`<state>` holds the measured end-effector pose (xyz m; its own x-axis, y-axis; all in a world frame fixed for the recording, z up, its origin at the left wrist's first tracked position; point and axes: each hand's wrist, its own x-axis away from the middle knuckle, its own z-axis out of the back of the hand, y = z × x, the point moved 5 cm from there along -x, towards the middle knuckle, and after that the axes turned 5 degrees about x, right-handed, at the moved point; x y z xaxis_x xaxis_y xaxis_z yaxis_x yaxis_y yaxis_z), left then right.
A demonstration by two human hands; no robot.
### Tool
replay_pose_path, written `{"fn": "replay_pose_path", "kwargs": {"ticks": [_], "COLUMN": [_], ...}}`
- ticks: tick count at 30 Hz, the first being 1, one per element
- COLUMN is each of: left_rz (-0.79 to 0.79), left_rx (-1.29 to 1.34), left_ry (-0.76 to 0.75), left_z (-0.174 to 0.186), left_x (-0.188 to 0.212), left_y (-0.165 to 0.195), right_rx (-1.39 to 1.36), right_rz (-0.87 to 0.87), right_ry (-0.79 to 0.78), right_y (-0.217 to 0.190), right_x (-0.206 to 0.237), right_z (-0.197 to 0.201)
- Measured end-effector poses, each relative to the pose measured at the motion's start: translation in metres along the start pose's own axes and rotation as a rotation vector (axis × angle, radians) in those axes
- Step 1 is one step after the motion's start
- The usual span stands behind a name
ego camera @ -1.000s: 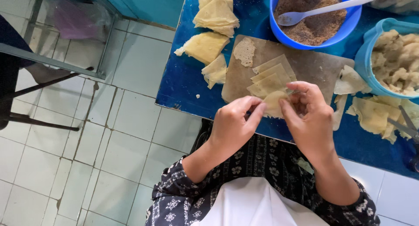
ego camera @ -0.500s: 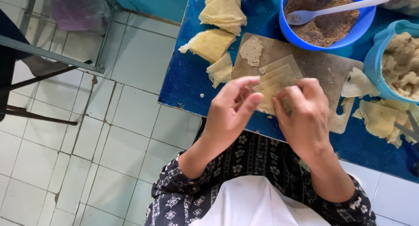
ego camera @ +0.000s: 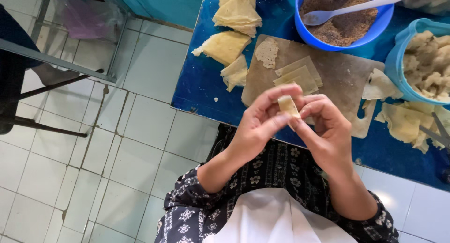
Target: The person takes thin square pastry sheets from a cutting board, spoons brown filling from a blue bowl onto a sheet, folds and pinches the sheet closed around the filling, and stacks the folded pastries on the board. They repeat this cycle, occasionally grabbing more filling and pressing the seams shut by hand.
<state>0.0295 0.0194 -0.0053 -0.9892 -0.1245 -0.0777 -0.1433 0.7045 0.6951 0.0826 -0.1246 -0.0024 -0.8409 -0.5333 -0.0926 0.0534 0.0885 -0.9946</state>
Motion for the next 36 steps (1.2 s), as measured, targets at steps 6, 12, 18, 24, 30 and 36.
{"fn": "replay_pose_path", "kwargs": {"ticks": [6, 12, 18, 24, 30, 36], "left_rz": [-0.080, -0.329, -0.719, -0.359, 0.003, -0.026], "left_rx": [-0.610, -1.041, -1.181, -0.874, -0.759, -0.875], "left_ry": [-0.046, -0.010, -0.042, -0.098, -0.034, 0.170], "left_z": [0.001, -0.016, -0.029, -0.007, 0.014, 0.019], "left_x": [0.008, 0.013, 0.022, 0.020, 0.024, 0.025], "left_y": [0.016, 0.034, 0.051, 0.020, -0.011, -0.005], "right_rx": [0.472, 0.518, 0.366, 0.496, -0.202, 0.124], "right_rz": [0.168, 0.143, 0.127, 0.308, -0.075, -0.116], "right_ry": [0.063, 0.091, 0.069, 0.157, 0.004, 0.085], "right_y": [-0.019, -0.020, -0.017, -0.027, 0.019, 0.028], "right_x": [0.004, 0.012, 0.015, 0.033, 0.032, 0.030], "right_z": [0.009, 0.009, 0.007, 0.009, 0.019, 0.017]}}
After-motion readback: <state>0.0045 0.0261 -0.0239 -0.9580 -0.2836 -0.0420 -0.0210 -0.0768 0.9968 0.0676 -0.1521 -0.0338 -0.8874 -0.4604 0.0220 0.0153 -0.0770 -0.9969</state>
